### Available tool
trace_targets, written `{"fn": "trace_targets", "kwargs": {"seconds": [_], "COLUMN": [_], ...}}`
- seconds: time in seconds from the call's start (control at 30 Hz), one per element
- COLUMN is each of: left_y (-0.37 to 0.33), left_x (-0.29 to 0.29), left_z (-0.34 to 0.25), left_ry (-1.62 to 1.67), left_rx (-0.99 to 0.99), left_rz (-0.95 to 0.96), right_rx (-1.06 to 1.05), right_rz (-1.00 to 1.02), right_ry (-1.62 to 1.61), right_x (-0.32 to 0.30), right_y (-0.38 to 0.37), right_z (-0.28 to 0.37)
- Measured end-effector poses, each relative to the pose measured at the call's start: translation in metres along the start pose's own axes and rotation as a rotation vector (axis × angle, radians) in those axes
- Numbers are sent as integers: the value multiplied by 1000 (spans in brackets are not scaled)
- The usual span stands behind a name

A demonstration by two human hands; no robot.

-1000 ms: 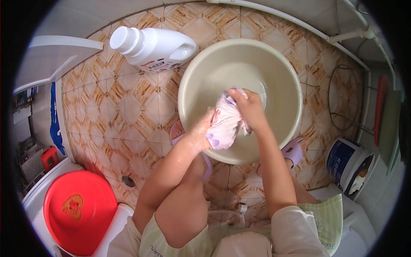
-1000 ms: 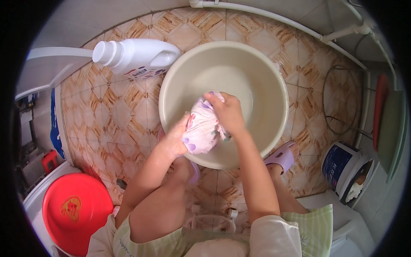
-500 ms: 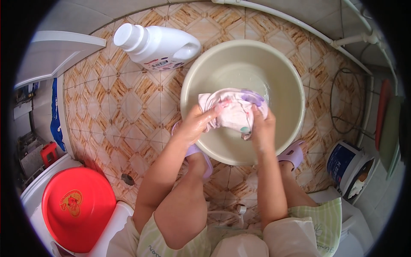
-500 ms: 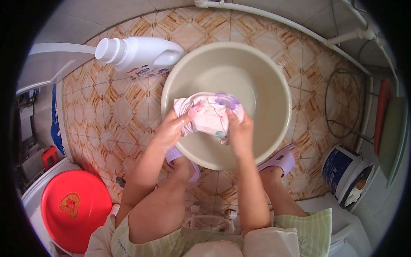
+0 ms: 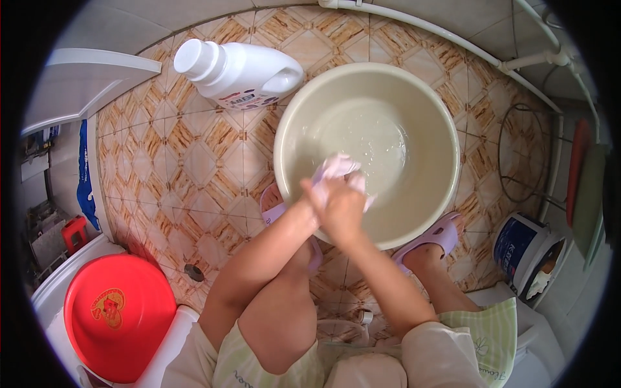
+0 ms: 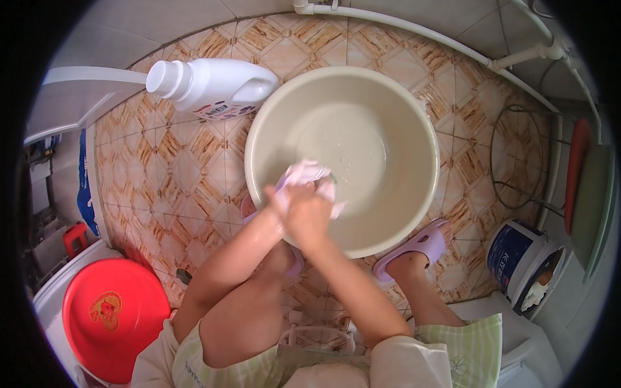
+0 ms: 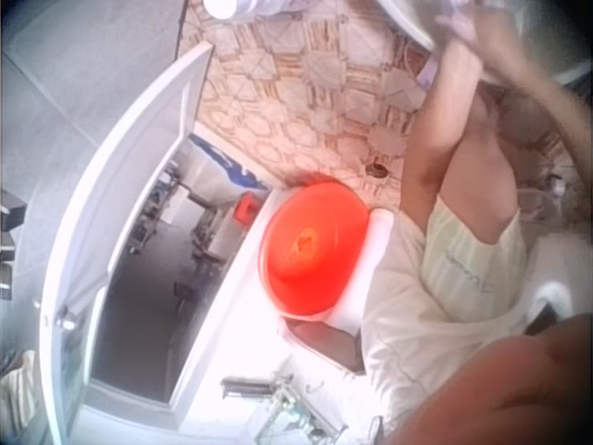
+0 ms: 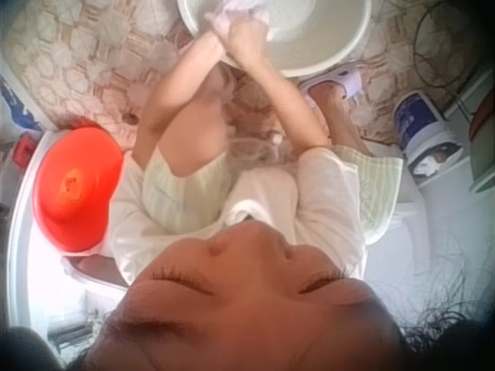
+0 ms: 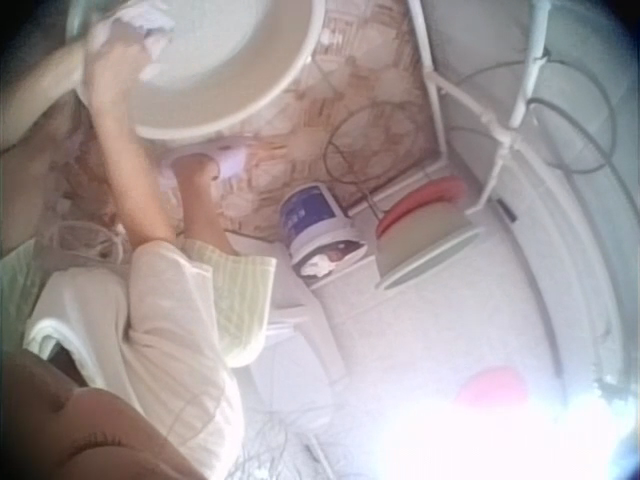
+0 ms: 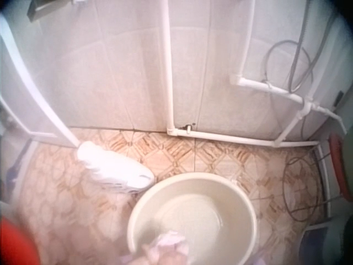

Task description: The person is washing a pink patterned cloth in a basin of water on the floor, first scrubbing it with a sponge and then using a bar of soap to create a thick lather. They rub the fabric between their hands to clean it.

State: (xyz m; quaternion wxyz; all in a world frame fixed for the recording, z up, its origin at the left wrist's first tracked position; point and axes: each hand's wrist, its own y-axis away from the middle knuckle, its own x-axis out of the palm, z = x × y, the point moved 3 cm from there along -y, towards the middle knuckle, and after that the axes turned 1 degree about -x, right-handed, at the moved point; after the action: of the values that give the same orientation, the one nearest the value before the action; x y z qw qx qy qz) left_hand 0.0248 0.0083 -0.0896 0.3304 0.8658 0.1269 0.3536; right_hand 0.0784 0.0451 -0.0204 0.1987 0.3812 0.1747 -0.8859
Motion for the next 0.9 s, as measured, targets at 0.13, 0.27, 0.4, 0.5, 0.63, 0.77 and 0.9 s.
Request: {"fn": "trace_targets", "kwargs": {"seconds": [0.13, 0.27, 0.4, 0.5, 0.63, 0.77, 0.9], "left_y": [12, 15, 15, 13, 12, 5, 4], "left_x": [16, 20, 24, 20, 26, 17, 20], "left_z": [-4, -7, -9, -8, -1, -7, 16], "left_ry": [383, 450, 575, 600, 662, 528, 516], "left_rx": [-225, -243, -275, -259, -255, -197, -308], "left_rz": [-59, -75, -89, -57, 41, 32, 6], "right_rx": [423, 21, 711, 221, 471, -100, 388], "right_rz": [187, -23, 170, -28, 54, -135, 28], "right_ry": [166, -27, 27, -95, -13, -18, -3], "right_x": [-9, -12, -15, -11, -10, -11, 5], "right_y": [-22, 2, -29, 0, -20, 6, -1], "right_z": [-30, 6, -16, 11, -29, 12, -56]}}
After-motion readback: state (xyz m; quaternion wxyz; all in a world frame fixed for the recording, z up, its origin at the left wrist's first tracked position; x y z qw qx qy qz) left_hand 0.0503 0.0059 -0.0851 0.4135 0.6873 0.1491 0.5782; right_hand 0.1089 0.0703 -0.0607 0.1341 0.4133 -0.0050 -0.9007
